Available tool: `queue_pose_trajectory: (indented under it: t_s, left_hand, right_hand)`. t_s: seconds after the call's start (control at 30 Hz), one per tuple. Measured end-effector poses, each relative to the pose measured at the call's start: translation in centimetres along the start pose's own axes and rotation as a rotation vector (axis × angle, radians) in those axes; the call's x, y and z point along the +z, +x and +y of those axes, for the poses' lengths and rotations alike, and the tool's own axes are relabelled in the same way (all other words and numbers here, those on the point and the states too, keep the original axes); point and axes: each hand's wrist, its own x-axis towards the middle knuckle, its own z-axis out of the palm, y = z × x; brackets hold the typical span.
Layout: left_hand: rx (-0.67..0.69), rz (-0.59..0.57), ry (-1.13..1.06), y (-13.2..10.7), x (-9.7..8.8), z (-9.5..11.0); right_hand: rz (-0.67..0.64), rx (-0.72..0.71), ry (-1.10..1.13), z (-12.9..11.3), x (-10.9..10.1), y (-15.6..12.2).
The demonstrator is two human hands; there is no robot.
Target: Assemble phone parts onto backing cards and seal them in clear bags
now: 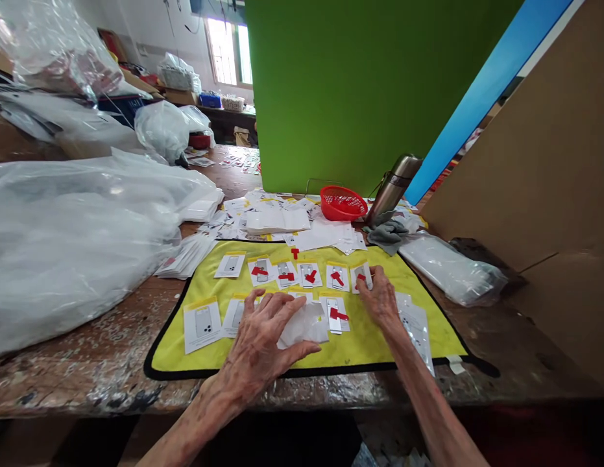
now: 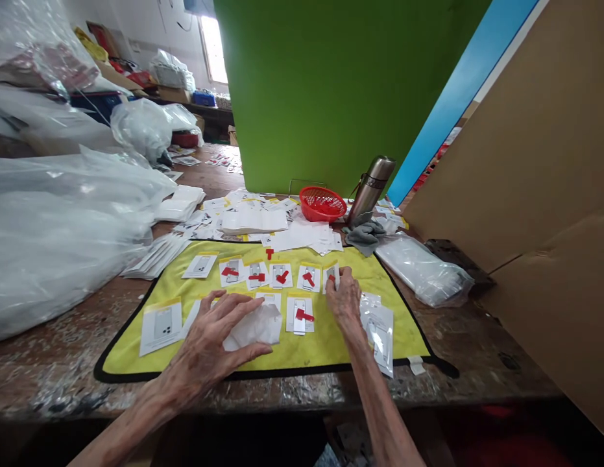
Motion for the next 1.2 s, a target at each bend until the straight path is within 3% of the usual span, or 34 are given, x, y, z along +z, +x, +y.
queue_pose_trajectory:
  t_s: [0.07,0.13,0.23,0.37,0.5,0.77,0.87,1.0,1.2]
  left_hand:
    - [-0.023,-0.013,-0.001,0.1,0.1,-0.2]
    - [-0.052,-0.039,0.003,0.2,0.2,-0.3]
    - [-0.089,-0.084,0.002,0.4,0.4,-0.2]
    - [-0.076,-0.096,-0.005,0.6,0.6,-0.1]
    - [-0.008,-0.130,-0.006,0.6,0.2,-0.2]
    - [0.051,-0.250,-0.073,0.7,0.7,0.8]
    - [0.030,-0.228,-0.098,0.8,0.9,0.7]
    - [-0.004,-0.181,-0.114,0.7,0.5,0.1]
    - [-0.015,-0.191,-0.189,0.6,0.5,0.3]
  right_hand:
    - [-0.098,-0.052,0.137,-0.3,-1.9,-0.8]
    - [-0.294,-0.136,0.408,-0.7,-3.9,-2.2]
    - [-0.514,-0.168,0.577,-1.7,-6.0,-4.5]
    - [-0.666,-0.121,0.633,-2.3,-6.1,-6.3]
    - [-0.779,-0.117,0.582,-1.7,-5.8,-5.8]
    - [-0.811,-0.261,0.394,-3.0,-5.0,-5.2]
    - [-0.776,-0.220,0.478,-3.6,-4.5,-5.4]
    - [-0.839,-0.100,0.688,-3.1,-4.9,-5.4]
    - [-0.809,-0.173,0.626,-2.9,-4.0,-6.1]
